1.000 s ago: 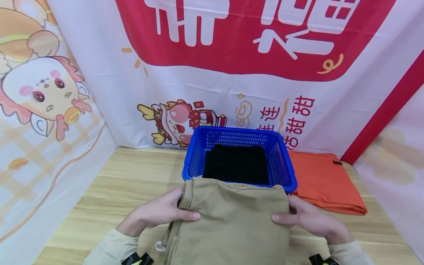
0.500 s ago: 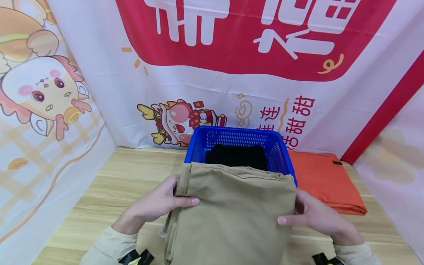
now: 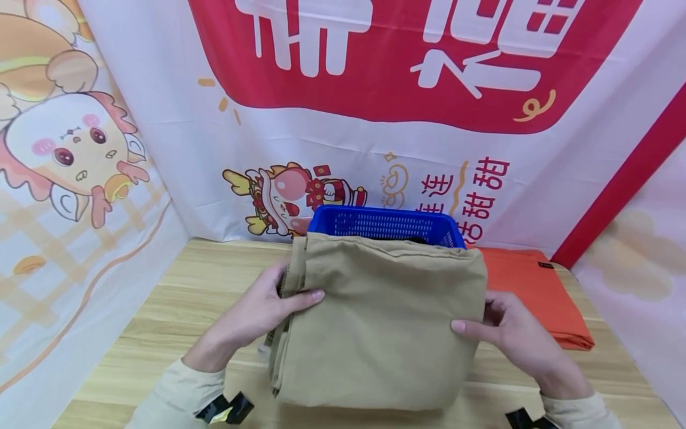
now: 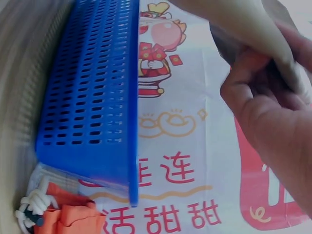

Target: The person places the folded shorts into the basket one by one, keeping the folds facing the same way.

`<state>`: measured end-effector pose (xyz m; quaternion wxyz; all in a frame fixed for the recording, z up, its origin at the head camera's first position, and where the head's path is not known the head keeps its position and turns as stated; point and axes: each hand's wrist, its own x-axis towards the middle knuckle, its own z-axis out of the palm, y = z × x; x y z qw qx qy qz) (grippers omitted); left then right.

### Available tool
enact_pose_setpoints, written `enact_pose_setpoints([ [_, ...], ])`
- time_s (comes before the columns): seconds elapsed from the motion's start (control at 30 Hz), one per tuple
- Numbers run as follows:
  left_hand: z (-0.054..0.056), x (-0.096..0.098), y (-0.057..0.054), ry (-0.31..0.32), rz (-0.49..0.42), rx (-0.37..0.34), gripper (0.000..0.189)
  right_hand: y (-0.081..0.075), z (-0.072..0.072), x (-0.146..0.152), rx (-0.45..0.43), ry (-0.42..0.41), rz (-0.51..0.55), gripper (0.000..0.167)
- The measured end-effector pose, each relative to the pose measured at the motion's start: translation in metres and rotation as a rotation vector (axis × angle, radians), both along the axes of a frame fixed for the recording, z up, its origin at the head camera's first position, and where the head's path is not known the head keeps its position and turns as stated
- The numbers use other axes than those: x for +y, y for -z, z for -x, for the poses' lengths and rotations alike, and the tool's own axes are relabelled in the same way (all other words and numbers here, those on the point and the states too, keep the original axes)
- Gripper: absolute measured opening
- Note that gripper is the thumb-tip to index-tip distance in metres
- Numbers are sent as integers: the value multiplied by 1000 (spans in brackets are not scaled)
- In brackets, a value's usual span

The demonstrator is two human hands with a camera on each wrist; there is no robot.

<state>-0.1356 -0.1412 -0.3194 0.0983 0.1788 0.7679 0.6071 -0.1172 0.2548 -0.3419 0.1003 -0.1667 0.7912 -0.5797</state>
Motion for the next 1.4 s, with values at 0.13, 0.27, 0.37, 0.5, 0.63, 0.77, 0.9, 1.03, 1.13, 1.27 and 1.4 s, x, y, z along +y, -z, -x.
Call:
enact_pose_setpoints([
  [0.13, 5, 5, -4, -66, 26, 109, 56, -6, 1, -5, 83, 84, 20, 31],
  [0.27, 10, 9, -9, -108, 93, 175, 61, -15, 4, -10, 161, 147, -8, 34],
  [0.37, 13, 12, -14, -123, 122, 201, 62, -22, 7, -12, 222, 172, -53, 35],
  [0.5, 20, 15, -22, -131, 117, 229, 59, -33, 13, -14, 300, 200, -121, 34],
  [0.63, 30, 18, -29, -145, 125, 262, 55, -42, 20, -18, 375, 238, -187, 33],
  [0.77, 42, 23, -37, -171, 132, 300, 56, -49, 28, -19, 412, 265, -207, 33],
  [0.9, 53, 27, -44, -194, 134, 309, 61, -58, 38, -19, 396, 264, -193, 36],
  [1.03, 64, 31, -47, -215, 144, 288, 65, -63, 49, -16, 361, 271, -199, 41],
  [1.13, 71, 34, -46, -221, 151, 262, 68, -65, 57, -15, 322, 288, -205, 47],
  [1.27, 81, 38, -41, -213, 138, 249, 66, -62, 67, -13, 286, 295, -199, 50],
  [1.4, 91, 41, -35, -213, 124, 223, 67, -56, 77, -12, 258, 284, -189, 50],
])
